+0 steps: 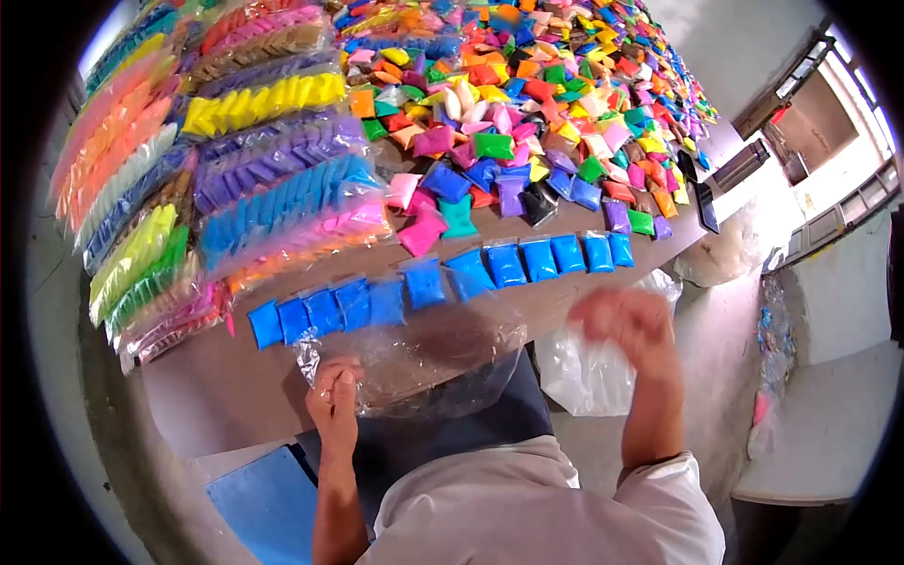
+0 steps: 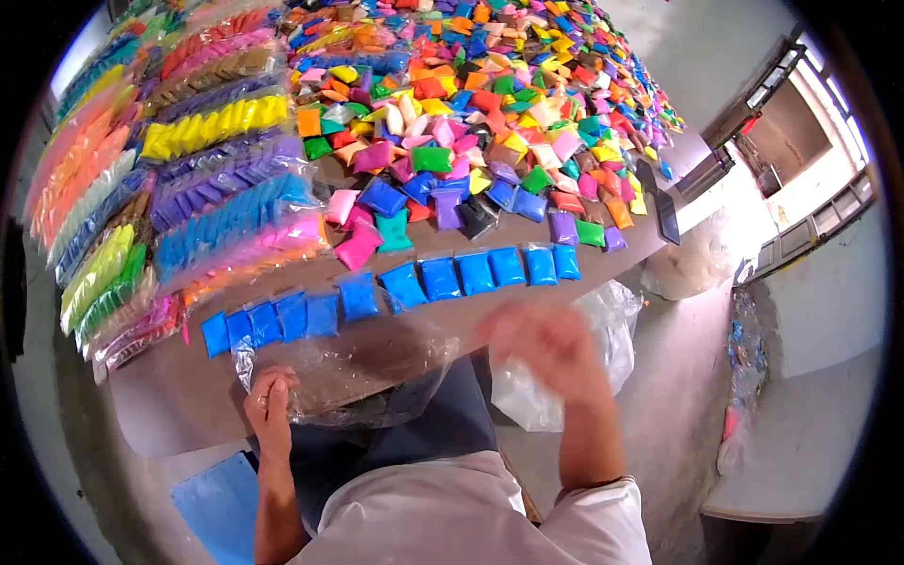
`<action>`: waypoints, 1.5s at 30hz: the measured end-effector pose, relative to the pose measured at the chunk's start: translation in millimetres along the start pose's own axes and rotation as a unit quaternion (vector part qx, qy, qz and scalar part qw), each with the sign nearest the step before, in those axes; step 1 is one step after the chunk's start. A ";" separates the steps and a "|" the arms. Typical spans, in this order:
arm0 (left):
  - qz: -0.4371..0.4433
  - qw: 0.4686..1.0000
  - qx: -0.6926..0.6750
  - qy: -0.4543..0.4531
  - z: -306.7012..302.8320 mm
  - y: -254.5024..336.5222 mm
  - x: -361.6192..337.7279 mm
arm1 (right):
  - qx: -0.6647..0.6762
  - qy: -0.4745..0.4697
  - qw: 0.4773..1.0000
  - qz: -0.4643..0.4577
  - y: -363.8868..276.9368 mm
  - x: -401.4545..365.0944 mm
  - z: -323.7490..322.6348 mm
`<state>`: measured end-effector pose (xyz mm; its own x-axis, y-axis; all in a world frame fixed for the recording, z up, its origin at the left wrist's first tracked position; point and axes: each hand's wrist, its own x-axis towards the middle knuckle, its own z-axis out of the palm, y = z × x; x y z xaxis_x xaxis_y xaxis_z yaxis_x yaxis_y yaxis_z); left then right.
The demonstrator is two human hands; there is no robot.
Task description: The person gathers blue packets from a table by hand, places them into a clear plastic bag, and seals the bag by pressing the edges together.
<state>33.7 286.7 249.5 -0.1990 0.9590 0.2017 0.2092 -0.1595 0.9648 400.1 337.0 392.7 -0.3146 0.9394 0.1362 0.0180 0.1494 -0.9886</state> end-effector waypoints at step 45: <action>0.005 0.999 0.007 0.041 7.4 -2.6 -4.4 | -0.235 0.209 0.913 0.258 124.3 36.4 -128.8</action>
<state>41.1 284.7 244.9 -0.2748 0.9348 0.2249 0.2255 -0.1647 0.9602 513.1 429.5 283.0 0.2393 0.9432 -0.2306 0.4984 -0.3232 -0.8045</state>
